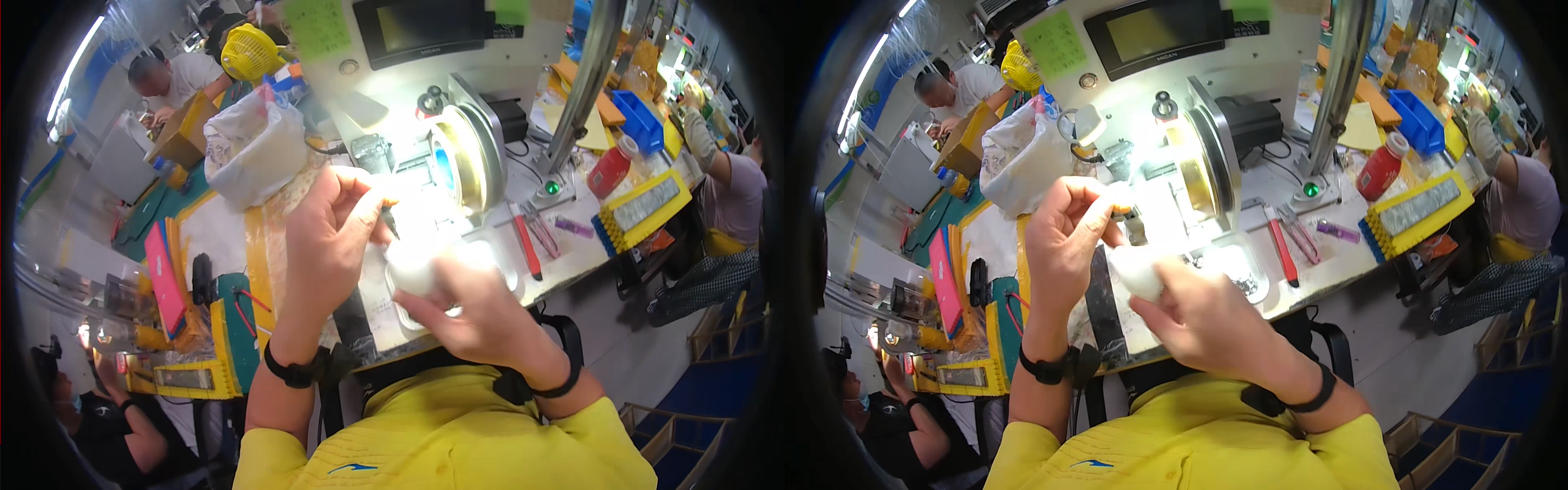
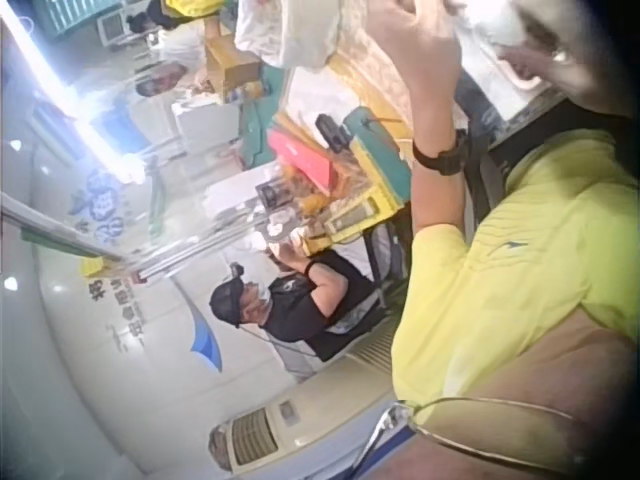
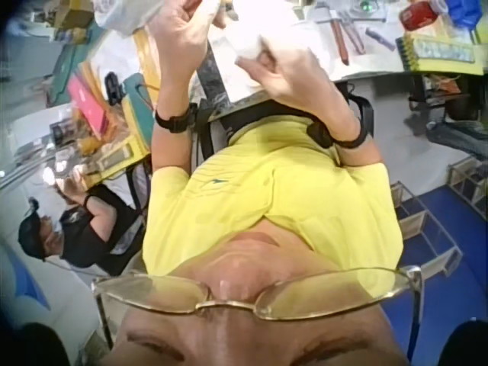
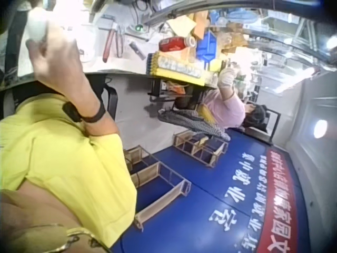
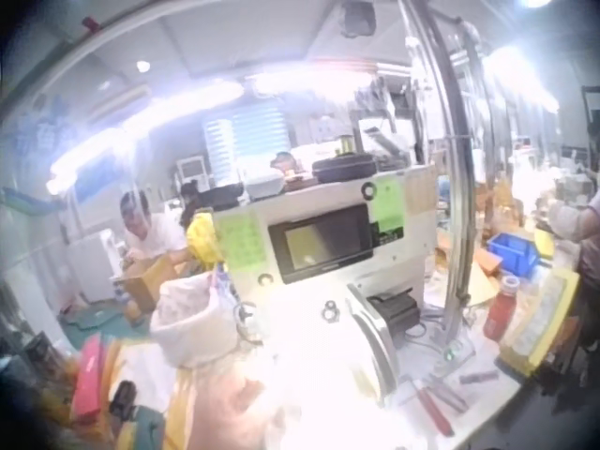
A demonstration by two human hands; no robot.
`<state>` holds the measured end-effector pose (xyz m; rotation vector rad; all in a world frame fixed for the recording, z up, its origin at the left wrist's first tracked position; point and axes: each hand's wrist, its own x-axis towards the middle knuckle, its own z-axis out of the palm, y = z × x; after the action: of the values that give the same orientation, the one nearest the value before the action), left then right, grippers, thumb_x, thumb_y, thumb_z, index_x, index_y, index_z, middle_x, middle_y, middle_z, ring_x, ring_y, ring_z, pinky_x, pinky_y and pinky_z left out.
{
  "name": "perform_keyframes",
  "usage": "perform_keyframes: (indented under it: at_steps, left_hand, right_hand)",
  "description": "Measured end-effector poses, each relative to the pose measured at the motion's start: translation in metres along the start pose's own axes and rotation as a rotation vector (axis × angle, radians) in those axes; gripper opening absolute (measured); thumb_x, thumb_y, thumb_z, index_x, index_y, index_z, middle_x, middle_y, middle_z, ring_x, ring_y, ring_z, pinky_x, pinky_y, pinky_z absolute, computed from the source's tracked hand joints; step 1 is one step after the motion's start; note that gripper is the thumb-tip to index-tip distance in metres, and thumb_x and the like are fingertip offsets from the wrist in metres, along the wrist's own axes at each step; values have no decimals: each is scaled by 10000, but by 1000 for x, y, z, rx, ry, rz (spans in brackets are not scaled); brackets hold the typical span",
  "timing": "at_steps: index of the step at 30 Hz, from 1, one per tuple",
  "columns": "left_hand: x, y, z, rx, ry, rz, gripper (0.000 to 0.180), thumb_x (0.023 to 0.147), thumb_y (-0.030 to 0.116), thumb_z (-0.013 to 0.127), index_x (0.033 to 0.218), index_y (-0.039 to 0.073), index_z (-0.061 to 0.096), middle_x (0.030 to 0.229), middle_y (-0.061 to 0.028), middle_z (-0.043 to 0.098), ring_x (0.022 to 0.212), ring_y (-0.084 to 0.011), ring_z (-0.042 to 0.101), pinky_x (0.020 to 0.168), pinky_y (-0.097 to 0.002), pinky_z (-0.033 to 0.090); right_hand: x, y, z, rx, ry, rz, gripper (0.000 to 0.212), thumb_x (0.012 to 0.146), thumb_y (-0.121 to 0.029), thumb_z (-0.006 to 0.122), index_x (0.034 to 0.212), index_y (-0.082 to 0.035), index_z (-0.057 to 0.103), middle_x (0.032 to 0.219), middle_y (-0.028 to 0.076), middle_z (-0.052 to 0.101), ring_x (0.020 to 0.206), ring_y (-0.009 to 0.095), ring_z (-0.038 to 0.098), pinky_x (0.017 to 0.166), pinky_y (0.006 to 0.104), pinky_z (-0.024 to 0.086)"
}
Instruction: Crimping small metal pins onto wire strips using a workbench machine and hand tools.
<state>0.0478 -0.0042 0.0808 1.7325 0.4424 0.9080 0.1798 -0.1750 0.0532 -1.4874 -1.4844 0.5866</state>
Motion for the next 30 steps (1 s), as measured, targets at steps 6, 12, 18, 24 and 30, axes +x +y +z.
perform_keyframes:
  at_steps: [6,12,18,24,30]
  left_hand:
    - [-8,-6,3,-146,-8,-99,75,1117,12,589,1175,-31,572,1079,-142,718,675,-138,683,653,-256,570]
    - [-10,-13,5,-177,-6,-93,81,1117,8,587,1182,-26,551,1082,-147,718,662,-135,672,639,-250,559]
    - [-9,-13,3,-153,-15,-101,90,1119,6,579,1189,-27,533,1076,-132,703,671,-132,673,641,-247,556]
    - [-10,-12,4,-184,12,-86,49,1113,-7,583,1119,-35,542,1015,-128,748,681,-105,681,623,-242,533]
    - [-11,-12,6,-175,22,-76,43,1113,-10,582,1118,-35,547,1017,-132,747,687,-103,682,630,-242,537]
  right_hand:
    - [19,-26,-60,738,347,-140,312,1113,-161,654,1282,92,584,1258,196,717,796,164,762,687,278,614]
    - [62,-30,-45,497,486,-219,250,1106,-136,617,1219,87,610,1077,174,734,720,128,719,568,238,573]
    - [75,-16,-30,353,629,-254,209,1044,-54,738,1183,63,634,940,85,733,711,92,715,580,256,609]
    - [77,-14,-25,332,676,-264,208,1030,-33,747,1175,65,634,911,76,730,714,89,717,594,261,623]
    - [73,-19,-27,288,612,-199,135,1095,-27,624,1199,48,581,994,123,710,709,144,711,639,273,615]
